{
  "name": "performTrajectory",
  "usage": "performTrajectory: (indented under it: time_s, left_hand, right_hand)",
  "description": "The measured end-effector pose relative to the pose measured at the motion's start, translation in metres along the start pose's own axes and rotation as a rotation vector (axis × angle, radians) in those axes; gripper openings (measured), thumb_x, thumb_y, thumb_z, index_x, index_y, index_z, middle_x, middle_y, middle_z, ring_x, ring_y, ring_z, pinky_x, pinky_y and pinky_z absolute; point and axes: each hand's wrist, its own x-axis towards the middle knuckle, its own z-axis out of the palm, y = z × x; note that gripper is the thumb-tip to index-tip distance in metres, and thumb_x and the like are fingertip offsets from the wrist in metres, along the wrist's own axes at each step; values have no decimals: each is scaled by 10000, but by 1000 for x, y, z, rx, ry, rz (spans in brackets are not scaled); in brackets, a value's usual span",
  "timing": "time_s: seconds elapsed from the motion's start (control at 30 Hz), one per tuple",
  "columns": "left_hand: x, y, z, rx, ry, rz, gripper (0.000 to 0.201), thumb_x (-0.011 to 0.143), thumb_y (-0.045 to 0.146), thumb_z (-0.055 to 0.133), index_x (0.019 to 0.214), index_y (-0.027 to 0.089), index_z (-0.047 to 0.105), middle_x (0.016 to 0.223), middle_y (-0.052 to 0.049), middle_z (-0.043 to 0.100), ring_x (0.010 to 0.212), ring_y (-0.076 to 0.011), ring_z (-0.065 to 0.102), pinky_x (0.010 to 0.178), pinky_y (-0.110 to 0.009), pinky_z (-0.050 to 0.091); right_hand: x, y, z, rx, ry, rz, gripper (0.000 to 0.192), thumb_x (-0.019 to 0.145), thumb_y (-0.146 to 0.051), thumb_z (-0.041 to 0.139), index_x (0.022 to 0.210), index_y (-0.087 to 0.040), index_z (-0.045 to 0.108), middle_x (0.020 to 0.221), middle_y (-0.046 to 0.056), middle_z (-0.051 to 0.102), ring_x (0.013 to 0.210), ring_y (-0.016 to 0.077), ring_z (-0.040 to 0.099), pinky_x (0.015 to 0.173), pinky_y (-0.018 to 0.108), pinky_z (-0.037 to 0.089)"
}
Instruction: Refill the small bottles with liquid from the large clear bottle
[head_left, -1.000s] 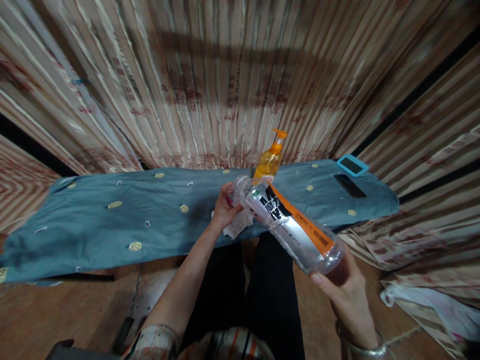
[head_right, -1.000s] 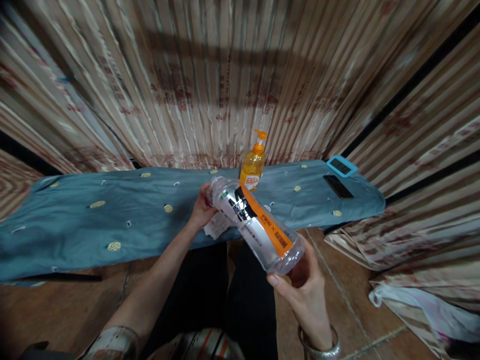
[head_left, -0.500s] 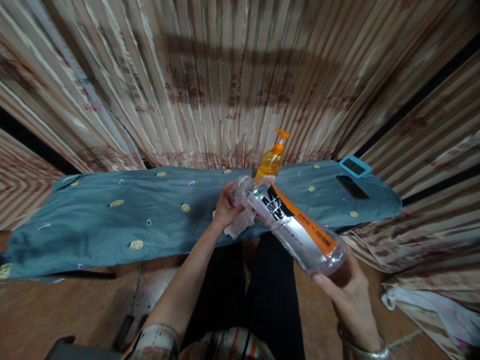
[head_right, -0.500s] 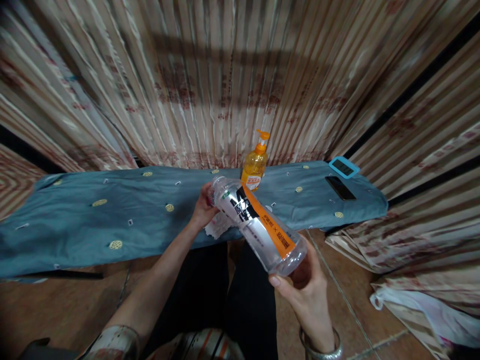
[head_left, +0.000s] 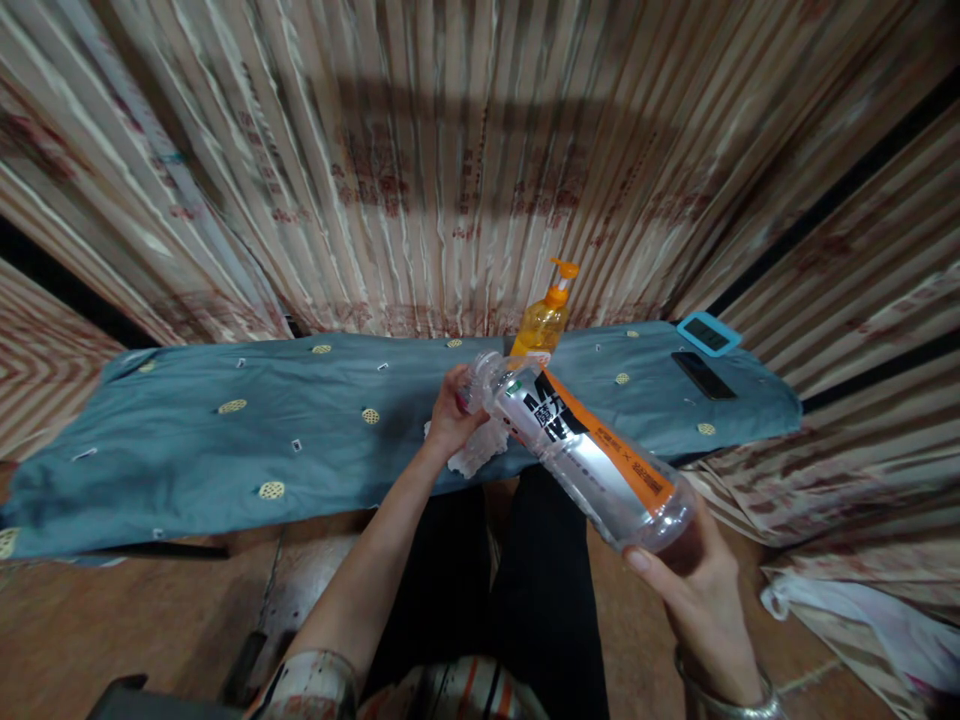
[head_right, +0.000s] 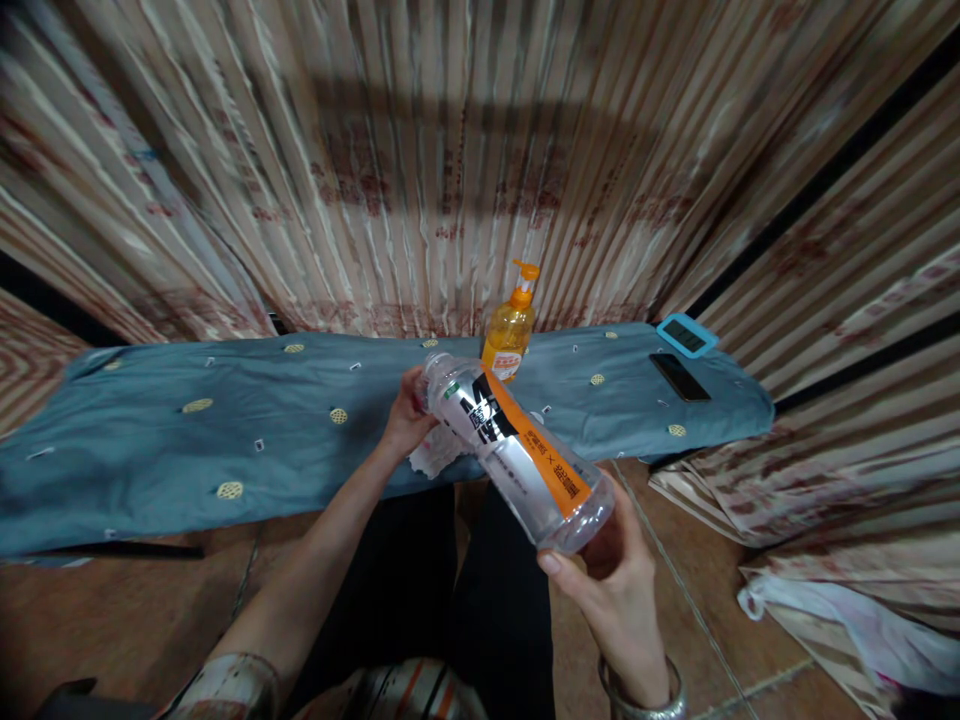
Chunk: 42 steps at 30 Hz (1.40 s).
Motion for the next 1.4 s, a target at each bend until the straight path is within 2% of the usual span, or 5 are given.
performTrajectory:
  time_s: [0.6,0.93,1.13,1.4]
  left_hand:
    - [0,-1,0,20,5,-22,751,617,286,900,1274,248,540,1331,-87,648,1254,-298,633,1119,-464,489]
    - [0,2,1,4,4,-24,752,618,344,918,1260,239,543,1310,-88,659,1237,-294,637,1117,-470,487]
    - [-1,0,2,4,29,-43,748,604,297,914,1255,252,550,1296,-78,668,1225,-290,642,1116,-468,492]
    - [0,4,2,15,32,-34,746,592,286,910,1247,235,556,1285,-88,681,1227,-304,650,1120,-492,493]
  right_hand:
    - [-1,-6,3,-15,13,9,715,567,-244,962,1232,-235,700,1140,37,811,1000,252,789,809,303,642]
    - [-1,-4,0,-69,-6,-2,722,602,-317,958,1255,-223,664,1170,63,800,1028,270,782,845,333,637]
    - [-1,-4,-1,-93,-9,-15,724,604,-333,962,1257,-231,669,1179,58,798,1040,271,776,834,318,636]
    - [-3,-3,0,-26,9,15,734,589,-279,972,1258,-241,675,1155,14,811,1005,194,788,824,222,622]
